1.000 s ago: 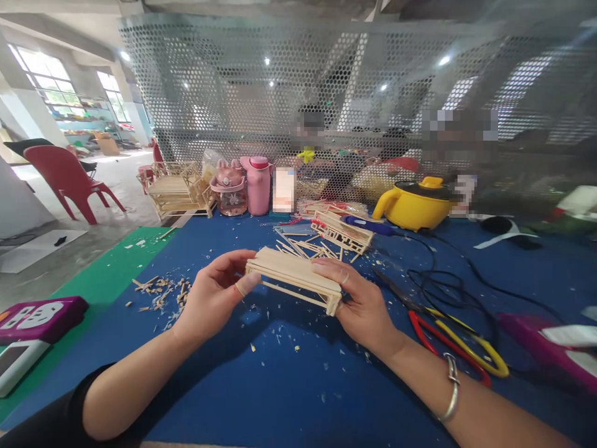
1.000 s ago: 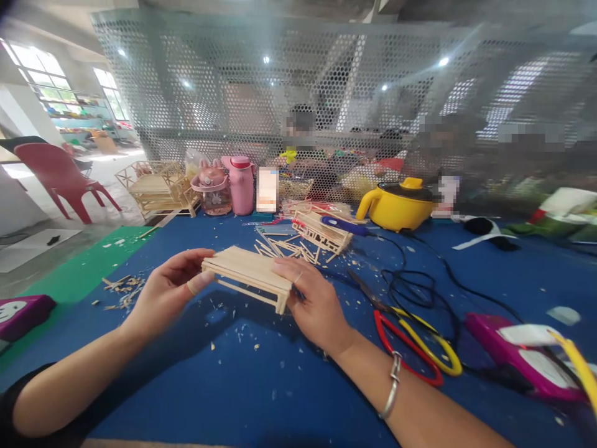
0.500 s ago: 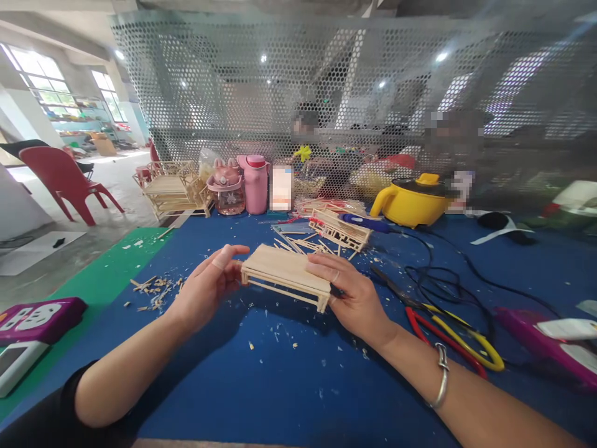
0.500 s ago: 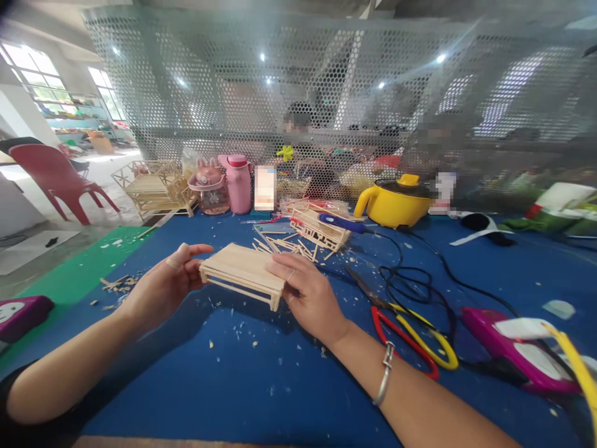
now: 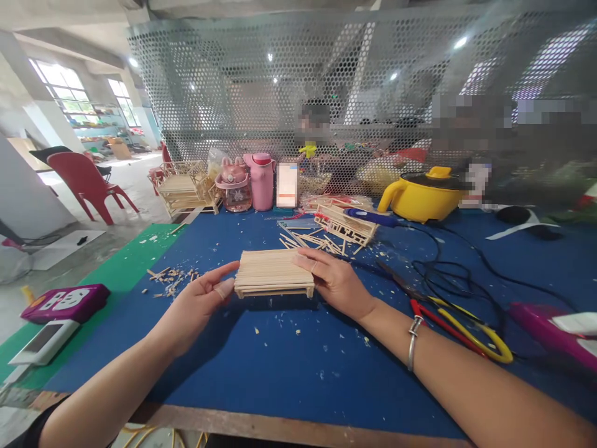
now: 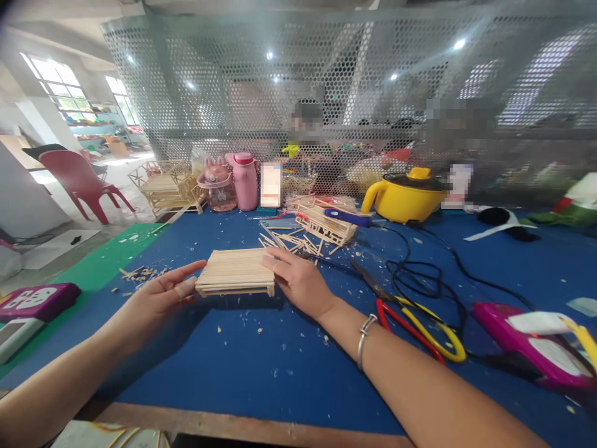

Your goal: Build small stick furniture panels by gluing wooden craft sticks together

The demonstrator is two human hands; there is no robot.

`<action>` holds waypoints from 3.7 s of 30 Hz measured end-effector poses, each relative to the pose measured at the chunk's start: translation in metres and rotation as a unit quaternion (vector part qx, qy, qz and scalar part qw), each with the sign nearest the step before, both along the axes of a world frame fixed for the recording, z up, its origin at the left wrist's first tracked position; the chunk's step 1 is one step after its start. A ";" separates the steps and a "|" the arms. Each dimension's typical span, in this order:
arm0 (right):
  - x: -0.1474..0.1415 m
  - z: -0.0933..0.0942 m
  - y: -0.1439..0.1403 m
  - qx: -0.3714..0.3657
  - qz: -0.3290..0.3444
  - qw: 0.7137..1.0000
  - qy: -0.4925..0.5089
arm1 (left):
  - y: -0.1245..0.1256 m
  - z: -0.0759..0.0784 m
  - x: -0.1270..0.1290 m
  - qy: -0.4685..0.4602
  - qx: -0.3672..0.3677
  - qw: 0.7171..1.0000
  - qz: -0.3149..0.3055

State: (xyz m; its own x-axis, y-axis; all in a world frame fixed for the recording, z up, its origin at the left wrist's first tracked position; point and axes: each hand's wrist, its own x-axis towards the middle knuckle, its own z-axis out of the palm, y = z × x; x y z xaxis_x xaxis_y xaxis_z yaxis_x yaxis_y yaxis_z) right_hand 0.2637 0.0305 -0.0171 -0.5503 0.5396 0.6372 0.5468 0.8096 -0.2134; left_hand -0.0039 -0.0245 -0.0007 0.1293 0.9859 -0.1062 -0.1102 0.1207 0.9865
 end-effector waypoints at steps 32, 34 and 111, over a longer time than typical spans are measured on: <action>0.008 0.021 -0.021 -0.197 -0.302 0.910 -0.206 | 0.072 0.006 -0.007 0.317 0.127 0.937 -0.074; 0.006 0.019 -0.018 -0.200 -0.301 0.907 -0.218 | 0.065 0.002 -0.007 0.350 0.136 0.923 -0.082; 0.008 0.039 -0.031 -0.259 -0.380 0.823 -0.334 | 0.048 -0.008 0.001 0.347 0.151 0.925 0.012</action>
State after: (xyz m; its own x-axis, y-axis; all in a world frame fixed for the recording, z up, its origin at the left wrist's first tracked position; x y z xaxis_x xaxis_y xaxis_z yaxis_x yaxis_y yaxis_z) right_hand 0.2718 -0.0002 0.0215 -0.0621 0.9936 -0.0944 0.9885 0.0743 0.1317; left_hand -0.0028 0.0232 -0.0091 0.1111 0.9859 0.1253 0.5640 -0.1664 0.8089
